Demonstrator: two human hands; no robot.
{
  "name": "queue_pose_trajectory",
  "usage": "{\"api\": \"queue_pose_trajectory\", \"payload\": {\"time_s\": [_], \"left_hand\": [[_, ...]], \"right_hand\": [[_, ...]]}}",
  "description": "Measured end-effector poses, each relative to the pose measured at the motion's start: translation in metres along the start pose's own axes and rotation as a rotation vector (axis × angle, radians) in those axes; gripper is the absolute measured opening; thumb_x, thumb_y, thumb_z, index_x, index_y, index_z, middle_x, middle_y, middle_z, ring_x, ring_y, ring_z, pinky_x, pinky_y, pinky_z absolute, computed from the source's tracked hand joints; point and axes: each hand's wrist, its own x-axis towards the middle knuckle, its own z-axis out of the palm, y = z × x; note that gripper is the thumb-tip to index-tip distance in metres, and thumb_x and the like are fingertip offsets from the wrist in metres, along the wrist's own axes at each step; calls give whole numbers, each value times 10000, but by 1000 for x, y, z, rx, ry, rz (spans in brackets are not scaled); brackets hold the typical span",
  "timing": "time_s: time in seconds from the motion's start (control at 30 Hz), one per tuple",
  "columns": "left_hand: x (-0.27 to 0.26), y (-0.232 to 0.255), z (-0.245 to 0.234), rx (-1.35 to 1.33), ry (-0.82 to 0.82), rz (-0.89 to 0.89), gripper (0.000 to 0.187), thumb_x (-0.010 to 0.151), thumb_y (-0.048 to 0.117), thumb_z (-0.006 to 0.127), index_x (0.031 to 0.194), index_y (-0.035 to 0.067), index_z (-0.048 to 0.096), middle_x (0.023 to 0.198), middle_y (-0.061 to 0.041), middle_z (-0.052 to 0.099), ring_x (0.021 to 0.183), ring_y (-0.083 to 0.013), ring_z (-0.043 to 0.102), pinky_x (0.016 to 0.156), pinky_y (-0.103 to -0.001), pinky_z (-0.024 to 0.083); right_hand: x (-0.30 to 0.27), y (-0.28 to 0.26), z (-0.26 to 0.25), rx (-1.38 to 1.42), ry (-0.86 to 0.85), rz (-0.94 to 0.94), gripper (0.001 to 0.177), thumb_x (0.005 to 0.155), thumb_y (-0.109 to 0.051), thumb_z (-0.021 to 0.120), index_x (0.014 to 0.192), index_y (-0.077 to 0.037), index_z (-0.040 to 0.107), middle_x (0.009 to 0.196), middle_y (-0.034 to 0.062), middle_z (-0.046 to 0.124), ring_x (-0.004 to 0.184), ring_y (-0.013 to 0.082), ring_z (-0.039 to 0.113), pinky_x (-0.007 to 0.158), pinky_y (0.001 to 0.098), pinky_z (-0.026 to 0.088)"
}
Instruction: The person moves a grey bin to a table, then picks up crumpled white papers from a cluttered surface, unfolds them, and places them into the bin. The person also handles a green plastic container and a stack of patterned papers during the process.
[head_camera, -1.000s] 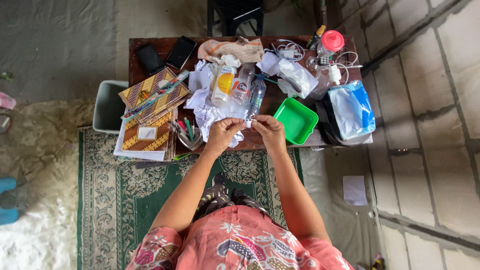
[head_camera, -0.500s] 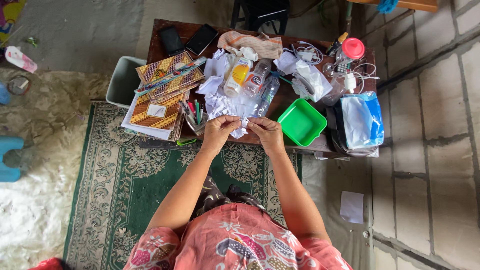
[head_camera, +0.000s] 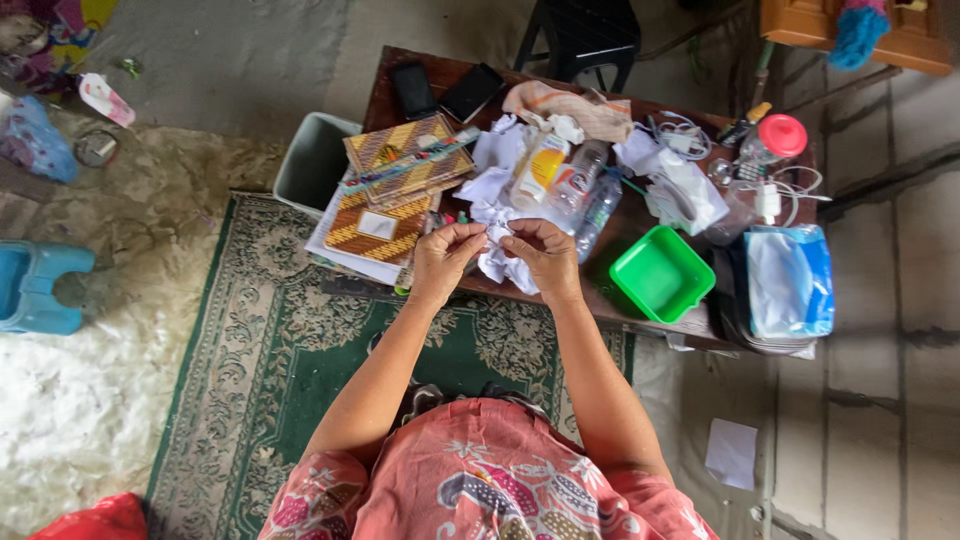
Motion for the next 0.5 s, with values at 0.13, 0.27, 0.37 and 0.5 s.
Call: {"api": "queue_pose_trajectory", "payload": {"time_s": [0.13, 0.27, 0.37, 0.5], "left_hand": [[18, 9, -50, 2, 21, 1, 221, 951, 72, 741, 1147, -29, 755, 1001, -78, 765, 872, -110, 706, 812, -251, 584], [39, 24, -102, -15, 35, -28, 235, 940, 80, 729, 1153, -14, 754, 1037, -63, 771, 896, -93, 717, 841, -240, 596], [54, 34, -137, 45, 59, -4, 233, 947, 68, 725, 1164, -10, 761, 1035, -57, 769, 903, -76, 699, 833, -230, 572], [69, 40, -185, 47, 70, -18, 221, 960, 51, 703, 1171, 3, 748, 1030, -36, 762, 908, -61, 689, 833, -222, 559]], "right_hand": [[23, 8, 49, 27, -11, 30, 209, 904, -18, 772, 1100, 40, 724, 938, 76, 764, 826, 132, 730, 776, 271, 611], [49, 14, 102, -8, 2, 40, 190, 909, -13, 764, 1090, 38, 738, 930, 67, 765, 812, 118, 719, 772, 249, 597], [68, 20, 139, -32, 17, 81, 172, 909, -7, 756, 1075, 37, 746, 924, 61, 765, 802, 106, 711, 758, 242, 586], [88, 34, 184, -66, 34, 116, 169, 913, 7, 758, 1079, 37, 757, 929, 60, 761, 821, 92, 698, 767, 230, 564]]}}
